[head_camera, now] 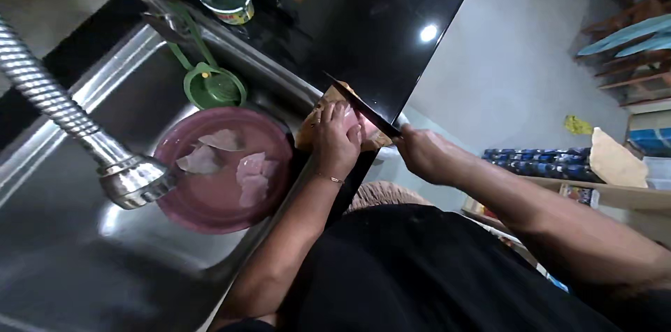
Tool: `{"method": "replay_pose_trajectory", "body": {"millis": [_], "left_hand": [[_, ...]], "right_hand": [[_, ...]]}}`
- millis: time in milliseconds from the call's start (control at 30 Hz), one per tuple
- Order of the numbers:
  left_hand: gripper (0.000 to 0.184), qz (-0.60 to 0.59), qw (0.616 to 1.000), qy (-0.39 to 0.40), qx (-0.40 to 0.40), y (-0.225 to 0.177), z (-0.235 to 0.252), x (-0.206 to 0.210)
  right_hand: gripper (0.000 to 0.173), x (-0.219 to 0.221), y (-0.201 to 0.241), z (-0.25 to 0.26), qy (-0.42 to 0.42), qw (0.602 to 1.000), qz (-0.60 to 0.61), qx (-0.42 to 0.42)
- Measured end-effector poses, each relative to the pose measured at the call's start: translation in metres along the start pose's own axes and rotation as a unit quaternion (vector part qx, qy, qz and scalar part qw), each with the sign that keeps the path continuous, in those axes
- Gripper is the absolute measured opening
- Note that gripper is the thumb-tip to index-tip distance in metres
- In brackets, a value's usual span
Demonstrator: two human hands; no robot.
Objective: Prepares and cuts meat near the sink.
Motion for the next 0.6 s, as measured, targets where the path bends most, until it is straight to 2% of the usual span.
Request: {"method": "replay_pose_trajectory", "body": {"millis": [100, 167, 433, 533, 600], "left_hand": [[0.048, -0.001, 1.000, 0.003, 0.002, 0.000, 0.001, -0.001], [0.048, -0.012, 1.000, 0.002, -0.004, -0.001, 0.000, -0.001], [0.050, -0.019, 1.000, 0.005, -0.024, 0.000, 0.001, 0.003], [0.050, -0.020, 0.999, 0.013, -0.027, -0.001, 0.002, 0.002], [0.048, -0.016, 0.999, 0.021, -0.032, -0.001, 0.003, 0.001]], "right_hand": [[0.035, -0.004, 0.018, 0.027, -0.035, 0.999, 0.004, -0.007], [0.035, -0.005, 0.024, 0.027, -0.048, 0.999, 0.000, -0.013], [0.033, 0.006, -0.016, -0.027, 0.000, 1.000, -0.003, 0.001], [0.035, 0.001, -0.005, -0.011, 0.015, 1.000, 0.003, 0.014], [0.036, 0.000, 0.008, 0.012, -0.004, 1.000, 0.001, 0.017]]}}
Point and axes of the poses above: each hand's wrist, its own z-axis towards the middle knuckle, its own x-axis out of the palm, y = z × x, the point moved 2 cm from there along z, towards the middle knuckle, and after that the axes turned 1 degree about -y, right-handed, at the moved point
